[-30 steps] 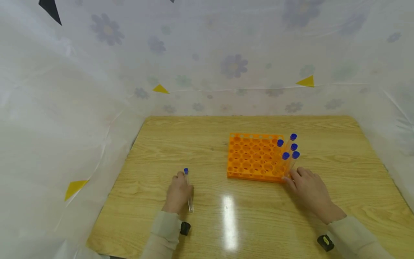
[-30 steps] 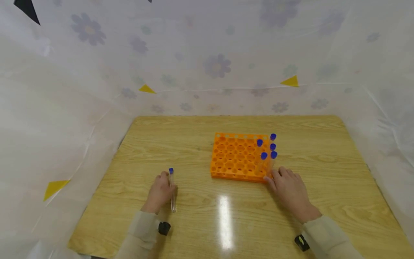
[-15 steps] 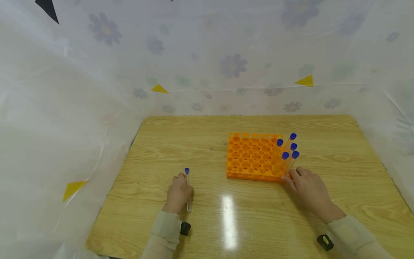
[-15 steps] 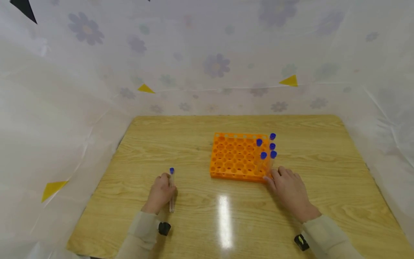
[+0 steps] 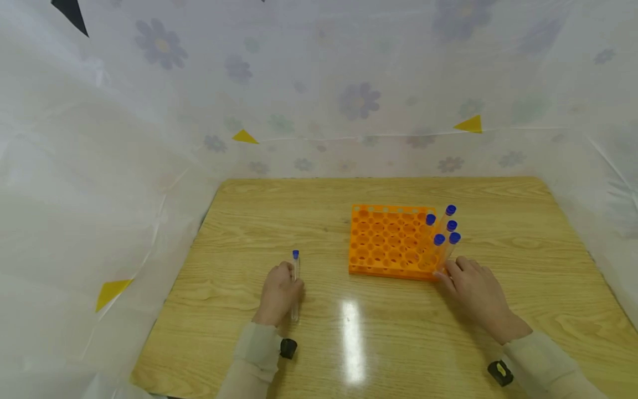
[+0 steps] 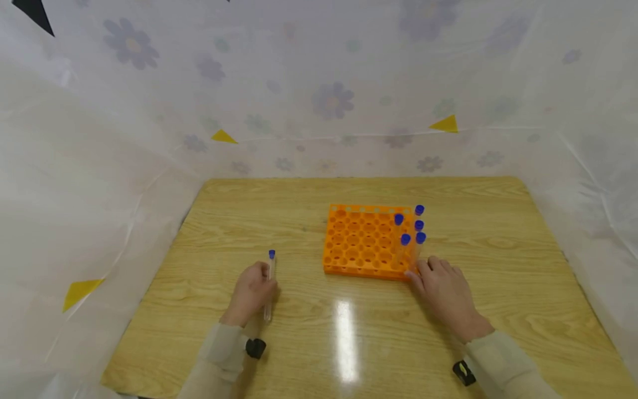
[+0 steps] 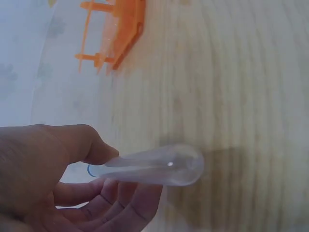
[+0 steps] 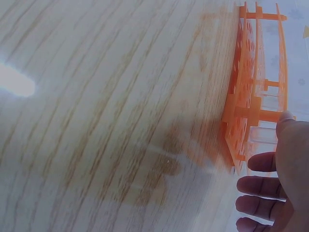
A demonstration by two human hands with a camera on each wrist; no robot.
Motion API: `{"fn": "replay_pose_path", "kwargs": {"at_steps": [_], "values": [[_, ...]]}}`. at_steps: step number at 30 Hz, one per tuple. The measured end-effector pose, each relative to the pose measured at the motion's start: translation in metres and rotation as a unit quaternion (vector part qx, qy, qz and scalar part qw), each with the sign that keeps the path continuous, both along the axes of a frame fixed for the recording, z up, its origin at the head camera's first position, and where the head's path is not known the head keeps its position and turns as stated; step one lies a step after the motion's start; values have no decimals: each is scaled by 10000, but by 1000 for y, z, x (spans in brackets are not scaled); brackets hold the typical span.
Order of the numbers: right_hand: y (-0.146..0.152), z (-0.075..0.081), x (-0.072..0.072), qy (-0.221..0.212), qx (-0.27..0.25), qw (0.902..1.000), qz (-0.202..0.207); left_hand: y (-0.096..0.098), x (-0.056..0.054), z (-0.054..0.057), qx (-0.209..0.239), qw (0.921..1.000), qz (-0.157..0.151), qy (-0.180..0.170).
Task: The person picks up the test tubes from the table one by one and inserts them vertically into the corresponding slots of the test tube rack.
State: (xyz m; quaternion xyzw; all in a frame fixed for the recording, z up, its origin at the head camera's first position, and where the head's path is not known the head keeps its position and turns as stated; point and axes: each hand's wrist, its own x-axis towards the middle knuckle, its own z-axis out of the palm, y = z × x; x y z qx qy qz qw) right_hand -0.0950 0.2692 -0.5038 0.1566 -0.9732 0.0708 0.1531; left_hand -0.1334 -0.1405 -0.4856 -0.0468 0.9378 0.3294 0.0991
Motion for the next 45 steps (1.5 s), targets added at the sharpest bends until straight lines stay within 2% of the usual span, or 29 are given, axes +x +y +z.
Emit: {"fn": "replay_pose_path", "kwargs": {"at_steps": [6,12,14,21,30,36,45], "values": [[-1,3,1,-163,-3,9998,-82,15,-8,10,241,9993,-50,279],[-2,5,2,-394,7,9991,-171,30,-15,19,548,9958,-240,688],[-2,5,1,-379,-6,9992,-155,36,-18,22,662,9941,-289,808],[0,2,1,-198,11,9998,-67,59,-28,29,601,9881,-608,1275],[1,0,0,-127,17,9999,-69,90,-36,46,1041,9799,-960,1407],[1,-1,0,69,29,10000,-20,111,-43,57,1420,9728,-1274,1311],[-1,3,0,-287,65,9995,-145,141,-53,65,1418,9660,-1651,1394]]}}
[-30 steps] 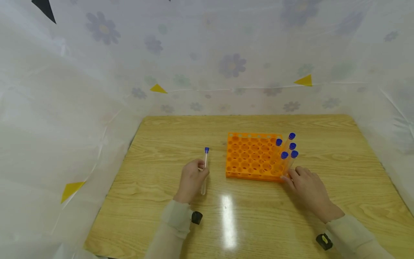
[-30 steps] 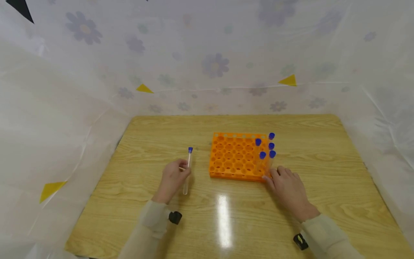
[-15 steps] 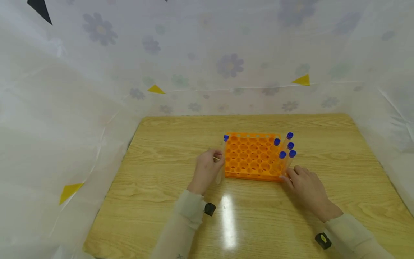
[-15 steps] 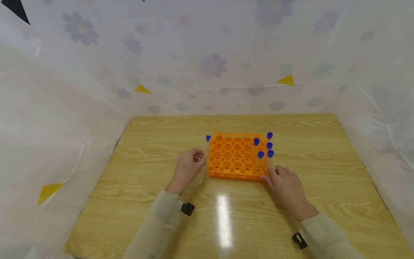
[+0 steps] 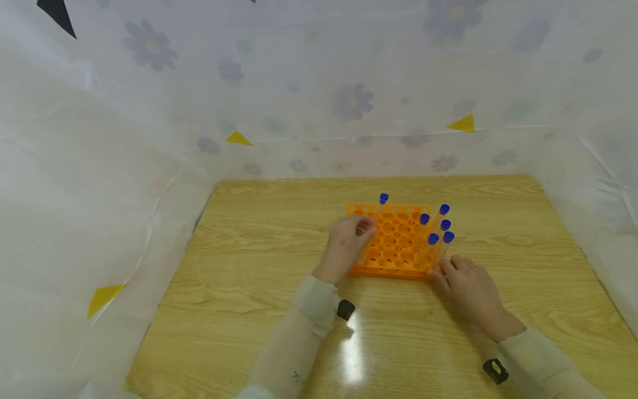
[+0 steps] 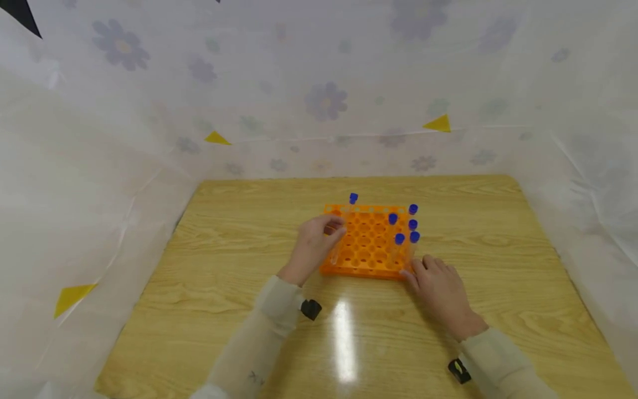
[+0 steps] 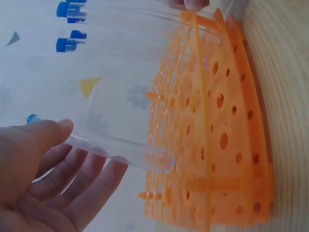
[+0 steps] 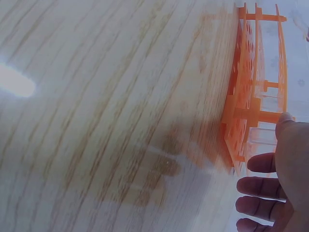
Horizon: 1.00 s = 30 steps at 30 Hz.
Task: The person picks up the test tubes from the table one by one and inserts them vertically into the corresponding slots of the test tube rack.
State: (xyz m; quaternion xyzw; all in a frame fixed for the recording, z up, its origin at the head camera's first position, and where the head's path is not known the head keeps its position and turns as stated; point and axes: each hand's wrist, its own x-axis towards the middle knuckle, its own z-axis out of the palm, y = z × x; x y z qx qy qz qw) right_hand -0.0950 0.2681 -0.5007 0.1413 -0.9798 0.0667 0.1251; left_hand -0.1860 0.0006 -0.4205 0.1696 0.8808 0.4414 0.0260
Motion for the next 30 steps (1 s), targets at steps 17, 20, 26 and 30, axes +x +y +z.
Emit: {"fn": "replay_pose_path", "kwargs": {"at_steps": [17,20,26,30], "values": [[0,3,0,-447,19,9989,-165,42,-14,4,99,9993,-263,266],[0,3,1,-391,10,9991,-159,49,-16,3,56,9988,-311,362],[0,2,1,-246,-29,9996,-119,60,-22,3,105,9992,-357,162],[-1,2,0,-157,-42,9998,-82,68,-25,6,119,9992,-371,97]]}}
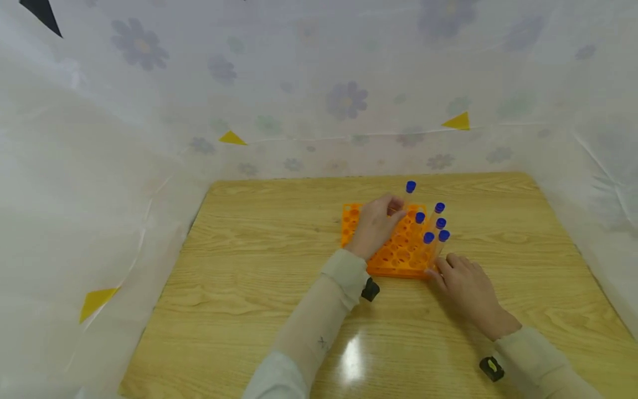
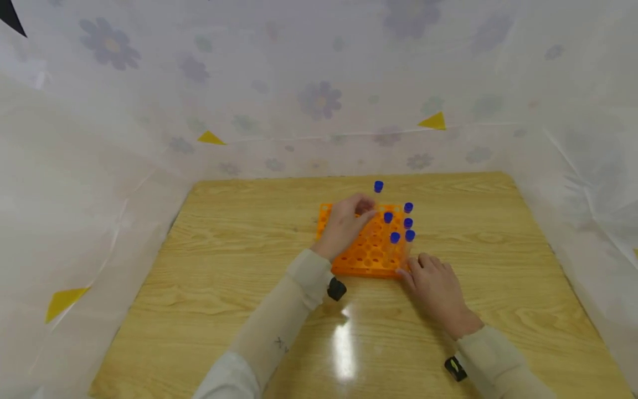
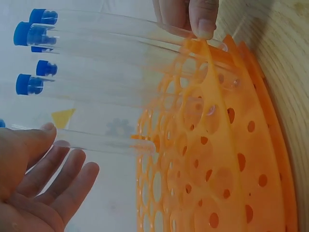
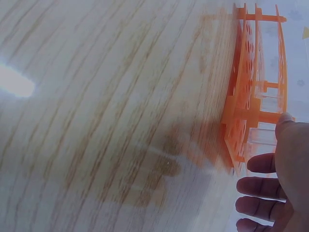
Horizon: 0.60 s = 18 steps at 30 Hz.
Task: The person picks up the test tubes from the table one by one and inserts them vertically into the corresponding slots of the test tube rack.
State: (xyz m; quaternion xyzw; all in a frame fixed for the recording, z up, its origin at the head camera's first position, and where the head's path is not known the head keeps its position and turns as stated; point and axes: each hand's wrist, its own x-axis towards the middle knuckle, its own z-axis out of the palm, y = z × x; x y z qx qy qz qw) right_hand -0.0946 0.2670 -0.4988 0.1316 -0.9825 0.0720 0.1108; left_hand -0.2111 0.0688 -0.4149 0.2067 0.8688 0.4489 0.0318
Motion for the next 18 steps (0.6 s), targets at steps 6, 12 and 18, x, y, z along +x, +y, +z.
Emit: {"fn": "replay_pose_path", "kwargs": {"at_steps": [6,12,18], "values": [[0,-1,0,-2,-49,10000,-1,10,-2,0,65,9999,-70,36],[1,-3,0,-190,-58,9998,-83,17,-2,-6,76,9999,-110,90],[1,-4,0,115,-109,9999,6,21,1,-11,-130,9999,-42,-81]]}}
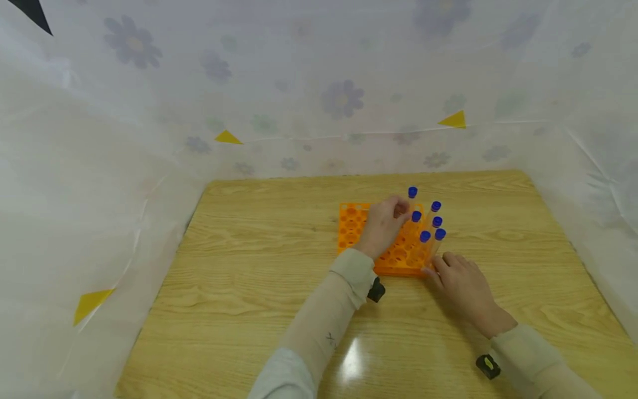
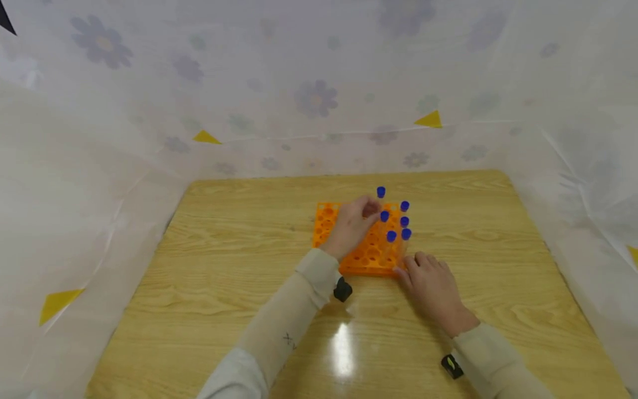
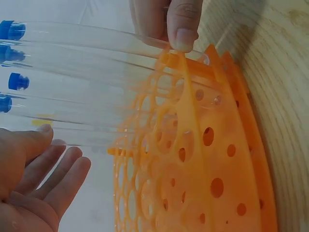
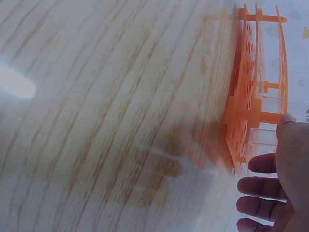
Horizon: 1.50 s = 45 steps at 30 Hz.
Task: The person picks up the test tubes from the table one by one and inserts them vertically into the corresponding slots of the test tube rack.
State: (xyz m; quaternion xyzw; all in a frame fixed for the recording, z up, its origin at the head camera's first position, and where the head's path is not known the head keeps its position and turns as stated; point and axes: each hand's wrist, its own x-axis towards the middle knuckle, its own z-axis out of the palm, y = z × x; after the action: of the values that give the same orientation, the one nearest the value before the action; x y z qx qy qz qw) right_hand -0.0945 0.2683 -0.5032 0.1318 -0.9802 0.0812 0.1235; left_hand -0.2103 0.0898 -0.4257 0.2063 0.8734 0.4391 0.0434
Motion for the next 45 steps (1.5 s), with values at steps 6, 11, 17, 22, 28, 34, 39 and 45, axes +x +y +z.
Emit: {"fn": "replay_pose_path", "kwargs": {"at_steps": [6,11,17,22,28,34,39,45], "values": [[0,0,0,131,-44,9999,36,2,4,-4,-171,9998,-38,-71],[1,1,1,75,-23,10000,15,3,4,-9,-332,9994,-85,77],[1,1,1,124,-12,9999,28,4,5,-12,-391,9990,-93,181],[2,0,1,223,-25,9997,76,5,5,-15,-325,9992,-82,222],[1,0,0,329,19,9994,124,5,7,-16,-347,9993,-8,134],[1,-2,-1,476,35,9987,191,4,8,-19,-351,9993,12,146],[1,-2,-1,296,33,9995,143,5,9,-19,-303,9995,51,-24],[2,-1,0,143,-5,9998,117,6,11,-18,-297,9993,14,-236]]}}
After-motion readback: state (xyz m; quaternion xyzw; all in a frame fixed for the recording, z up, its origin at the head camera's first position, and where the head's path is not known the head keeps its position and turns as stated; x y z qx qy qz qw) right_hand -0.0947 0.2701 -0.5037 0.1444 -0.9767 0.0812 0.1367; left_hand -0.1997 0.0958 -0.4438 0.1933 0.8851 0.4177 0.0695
